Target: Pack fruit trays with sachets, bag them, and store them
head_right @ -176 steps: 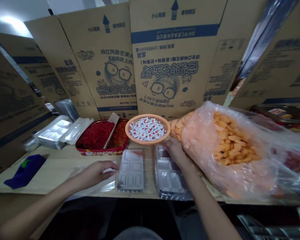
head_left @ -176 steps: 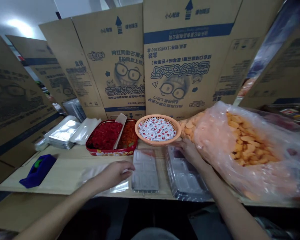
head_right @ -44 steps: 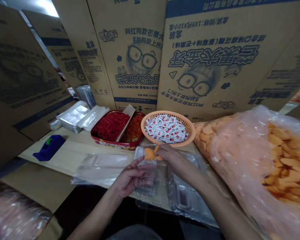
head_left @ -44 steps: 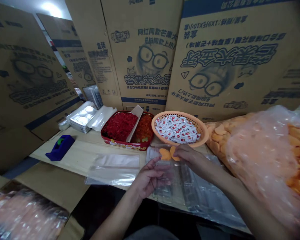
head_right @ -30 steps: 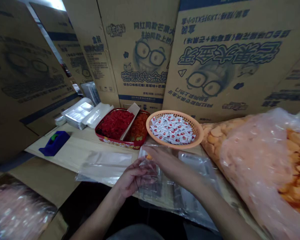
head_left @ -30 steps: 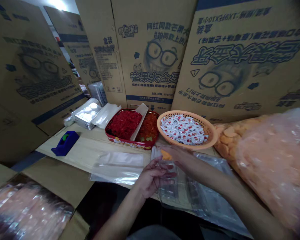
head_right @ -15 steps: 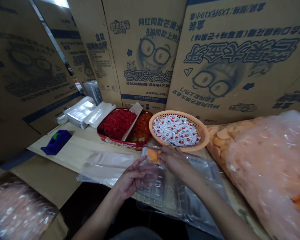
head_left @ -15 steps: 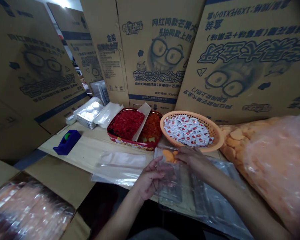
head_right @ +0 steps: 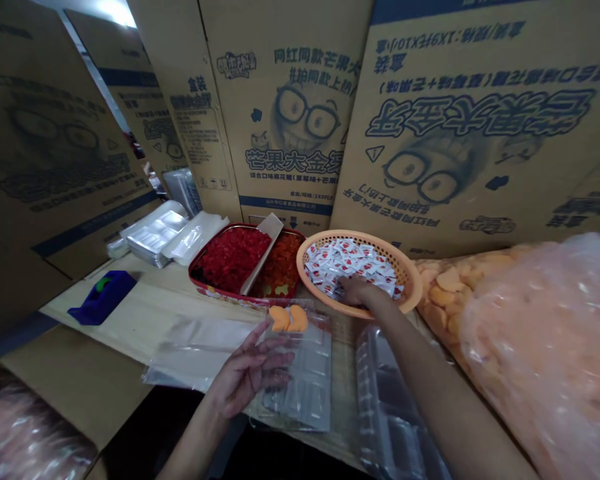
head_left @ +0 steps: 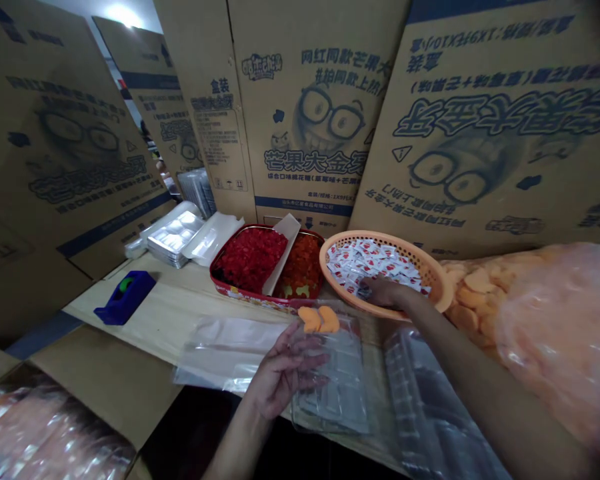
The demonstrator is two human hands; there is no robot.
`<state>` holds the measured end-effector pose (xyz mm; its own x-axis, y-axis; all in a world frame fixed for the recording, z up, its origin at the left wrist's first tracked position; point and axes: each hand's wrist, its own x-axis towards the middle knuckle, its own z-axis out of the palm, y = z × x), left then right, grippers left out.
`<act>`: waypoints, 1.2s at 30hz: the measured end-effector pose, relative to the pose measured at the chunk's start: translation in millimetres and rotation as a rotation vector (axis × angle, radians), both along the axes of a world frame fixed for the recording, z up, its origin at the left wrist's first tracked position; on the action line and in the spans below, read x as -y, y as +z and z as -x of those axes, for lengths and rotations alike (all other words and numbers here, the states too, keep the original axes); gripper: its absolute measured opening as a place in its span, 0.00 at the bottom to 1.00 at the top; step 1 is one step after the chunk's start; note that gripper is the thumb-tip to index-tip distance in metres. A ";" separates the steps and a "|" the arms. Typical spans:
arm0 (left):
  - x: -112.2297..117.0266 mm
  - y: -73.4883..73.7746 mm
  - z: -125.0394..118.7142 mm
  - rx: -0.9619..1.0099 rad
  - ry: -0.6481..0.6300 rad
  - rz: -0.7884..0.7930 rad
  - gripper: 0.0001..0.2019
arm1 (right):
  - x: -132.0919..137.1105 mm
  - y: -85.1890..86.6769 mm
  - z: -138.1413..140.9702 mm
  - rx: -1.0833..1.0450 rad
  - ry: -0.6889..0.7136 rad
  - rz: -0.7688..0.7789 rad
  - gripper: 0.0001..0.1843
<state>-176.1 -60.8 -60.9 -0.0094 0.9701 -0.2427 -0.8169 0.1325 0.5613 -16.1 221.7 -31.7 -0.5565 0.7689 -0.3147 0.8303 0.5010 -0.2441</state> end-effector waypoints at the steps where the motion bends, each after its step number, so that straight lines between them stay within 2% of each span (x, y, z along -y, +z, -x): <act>1: 0.5 -1.6 1.7 0.004 0.011 -0.003 0.35 | -1.2 -3.5 2.9 -0.025 0.009 0.047 0.24; 5: 0.9 -5.7 8.8 0.005 0.058 0.018 0.35 | -0.9 -9.6 4.2 -0.190 -0.015 0.187 0.14; 10: -2.8 -8.0 16.6 -0.017 0.099 0.024 0.37 | 0.9 -4.8 -4.7 -0.450 -0.183 0.248 0.06; 14: -8.5 -9.5 19.3 -0.007 0.132 0.007 0.38 | 3.6 9.8 -9.3 -0.640 -0.341 0.281 0.08; 17: -13.0 -8.4 18.8 0.005 0.152 -0.008 0.37 | 13.3 28.8 -7.4 -0.766 -0.377 0.333 0.11; 21: -17.4 -5.9 16.7 0.047 0.171 -0.005 0.32 | 50.5 48.8 8.8 -0.917 -0.299 0.537 0.11; 24: -20.0 -6.3 15.1 0.090 0.191 -0.003 0.26 | 90.9 46.1 28.0 -0.868 -0.221 0.640 0.15; 26: -21.5 -7.2 13.4 0.114 0.204 0.004 0.24 | 114.8 36.0 40.8 -0.829 -0.181 0.620 0.13; 29: -23.7 -8.5 10.1 0.119 0.225 0.031 0.24 | 137.3 17.7 56.3 -0.799 -0.124 0.499 0.09; 32: -25.3 -9.8 7.2 0.123 0.241 0.057 0.22 | 147.0 6.5 64.9 -0.773 -0.064 0.401 0.07; 36: -25.8 -11.3 6.5 0.154 0.243 0.027 0.20 | 150.4 4.7 64.8 -0.730 0.057 0.324 0.09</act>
